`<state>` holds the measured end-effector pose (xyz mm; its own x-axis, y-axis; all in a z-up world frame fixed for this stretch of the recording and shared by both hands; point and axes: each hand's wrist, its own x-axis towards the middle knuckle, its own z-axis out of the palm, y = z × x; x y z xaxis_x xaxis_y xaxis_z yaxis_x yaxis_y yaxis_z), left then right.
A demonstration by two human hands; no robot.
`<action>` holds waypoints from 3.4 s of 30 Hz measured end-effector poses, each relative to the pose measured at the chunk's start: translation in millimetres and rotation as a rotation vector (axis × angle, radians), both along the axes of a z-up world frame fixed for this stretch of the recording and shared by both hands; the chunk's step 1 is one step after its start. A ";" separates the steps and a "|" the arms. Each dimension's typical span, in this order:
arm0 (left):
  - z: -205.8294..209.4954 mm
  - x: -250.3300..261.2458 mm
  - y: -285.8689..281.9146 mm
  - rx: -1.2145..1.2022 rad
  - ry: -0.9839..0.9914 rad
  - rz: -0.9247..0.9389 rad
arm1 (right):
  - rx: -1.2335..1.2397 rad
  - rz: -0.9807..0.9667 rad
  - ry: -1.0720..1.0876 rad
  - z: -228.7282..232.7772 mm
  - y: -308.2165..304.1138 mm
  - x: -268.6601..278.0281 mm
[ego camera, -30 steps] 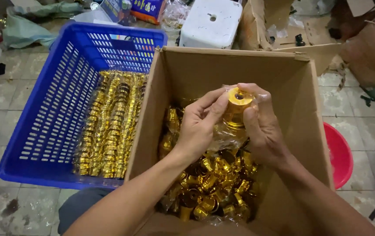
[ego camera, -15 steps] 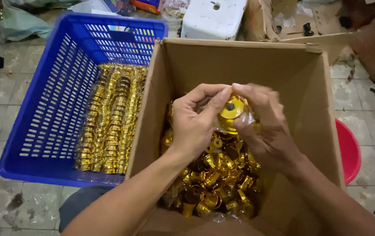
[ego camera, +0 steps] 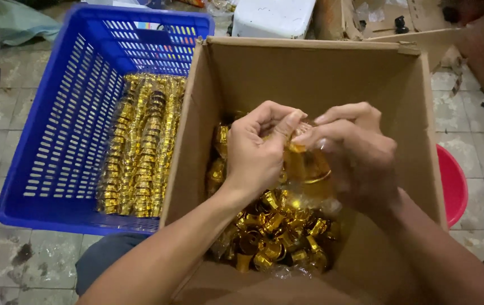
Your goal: The person repeatedly picks small gold-colored items from a cardboard box, wraps each one in a clear plastic bag, and places the wrapped items into a blue plastic basket. The person also discards empty plastic bags into a red basin.
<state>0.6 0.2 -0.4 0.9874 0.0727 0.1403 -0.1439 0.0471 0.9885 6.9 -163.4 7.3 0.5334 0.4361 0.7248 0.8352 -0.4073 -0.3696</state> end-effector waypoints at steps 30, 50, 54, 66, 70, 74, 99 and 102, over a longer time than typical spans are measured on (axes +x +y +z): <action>-12.5 17.7 6.9 0.703 0.240 -0.585 | 0.422 -0.202 0.307 -11.5 -37.5 11.0; 7.6 3.3 19.3 0.636 -0.143 -0.391 | 0.080 -0.604 0.478 -60.5 -216.8 26.1; 19.2 9.0 16.9 0.723 -0.110 -0.416 | -0.269 -0.854 0.616 -143.1 -310.9 25.4; -115.3 -8.7 -3.9 1.440 0.130 -0.358 | -0.876 -0.864 1.755 -414.3 -327.8 34.8; -204.2 -24.6 -32.9 1.399 -0.325 -0.933 | -1.202 -0.570 1.842 -508.0 -339.4 43.0; -294.9 -90.5 -8.9 1.416 -0.564 -1.206 | -1.005 -0.743 1.727 -603.9 -354.8 24.9; -61.8 32.3 -52.3 0.455 0.133 -0.186 | -1.035 -0.649 1.637 -183.6 -324.6 52.1; -35.9 18.7 -33.9 0.206 0.468 0.089 | -1.098 -0.847 1.356 -147.3 -319.6 58.6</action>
